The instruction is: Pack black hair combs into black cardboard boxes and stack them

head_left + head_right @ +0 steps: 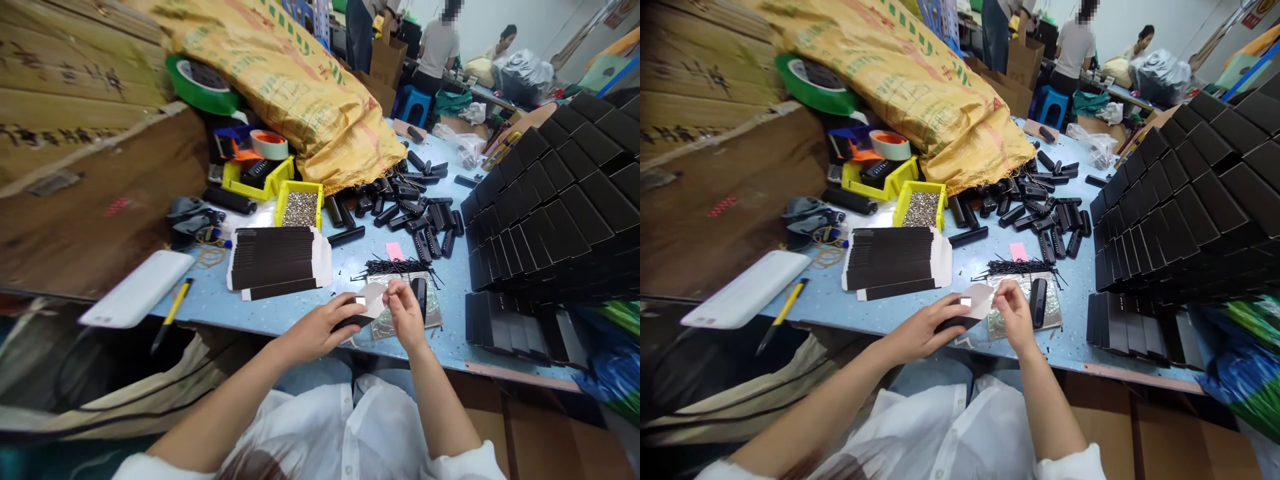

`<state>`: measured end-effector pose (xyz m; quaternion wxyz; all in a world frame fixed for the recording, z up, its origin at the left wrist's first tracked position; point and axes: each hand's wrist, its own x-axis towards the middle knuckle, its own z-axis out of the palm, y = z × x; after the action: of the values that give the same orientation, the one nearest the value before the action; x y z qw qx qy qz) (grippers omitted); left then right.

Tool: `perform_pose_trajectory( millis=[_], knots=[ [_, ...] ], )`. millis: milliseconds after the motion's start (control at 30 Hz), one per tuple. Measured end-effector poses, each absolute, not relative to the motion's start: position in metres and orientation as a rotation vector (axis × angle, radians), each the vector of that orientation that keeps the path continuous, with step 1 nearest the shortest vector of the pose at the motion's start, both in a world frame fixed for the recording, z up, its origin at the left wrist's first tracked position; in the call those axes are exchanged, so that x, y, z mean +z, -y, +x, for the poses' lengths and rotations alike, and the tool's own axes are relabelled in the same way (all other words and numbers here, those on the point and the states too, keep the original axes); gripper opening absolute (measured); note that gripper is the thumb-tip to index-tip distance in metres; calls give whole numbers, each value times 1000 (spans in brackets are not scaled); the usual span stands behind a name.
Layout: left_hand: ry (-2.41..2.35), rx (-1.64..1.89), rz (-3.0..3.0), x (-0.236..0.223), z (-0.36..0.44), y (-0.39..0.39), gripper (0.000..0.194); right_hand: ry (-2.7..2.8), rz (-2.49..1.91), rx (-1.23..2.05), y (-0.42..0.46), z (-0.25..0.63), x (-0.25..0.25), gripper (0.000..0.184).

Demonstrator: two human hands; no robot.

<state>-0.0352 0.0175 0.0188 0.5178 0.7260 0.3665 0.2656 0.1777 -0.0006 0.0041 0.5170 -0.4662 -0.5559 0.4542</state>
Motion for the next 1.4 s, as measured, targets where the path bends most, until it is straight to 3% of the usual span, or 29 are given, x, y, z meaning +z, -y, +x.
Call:
perform_pose_trajectory(
  millis=[67,133,233,333,467,667,767,833,900,967,1067,1200,1400],
  knots=[
    [-795,632,1786,26,-26,-16,31,1144,-1080,1301,-4,170,-2,36],
    [-840,667,1718,28,-16,-14,54,1177,-1060,1353,-7,166,-2,45],
    [-1016,765,1525,26,-3,-12,95,1395,-998,1236,-7,168,7,44],
    [-1048,763,1435,24,5,-13,106,1387,-998,1298,-3,166,14,36],
    [-1009,702,1427,23,12,-20,106,1307,-1058,1151,6,156,11,30],
    [-956,726,970,10,-9,-27,92,2074,-1294,675,5,232,10,50],
    [-869,707,538,0,-32,-34,70,2370,-1454,434,4,284,12,60],
    [-866,781,303,-7,-36,-39,45,2319,-1412,545,7,297,13,47],
    [-929,934,95,-13,-27,-42,22,1937,-1336,674,11,290,16,32],
    [-986,1049,-64,-14,-7,-42,10,1434,-1173,721,14,267,20,38],
    [-996,1040,-148,-8,24,-35,13,1123,-995,697,10,223,28,46],
    [-927,947,32,2,32,-20,28,1506,-1114,622,2,188,33,49],
    [-1264,1047,1235,-12,-8,-7,74,1696,-1080,779,-3,194,14,58]
  ],
)
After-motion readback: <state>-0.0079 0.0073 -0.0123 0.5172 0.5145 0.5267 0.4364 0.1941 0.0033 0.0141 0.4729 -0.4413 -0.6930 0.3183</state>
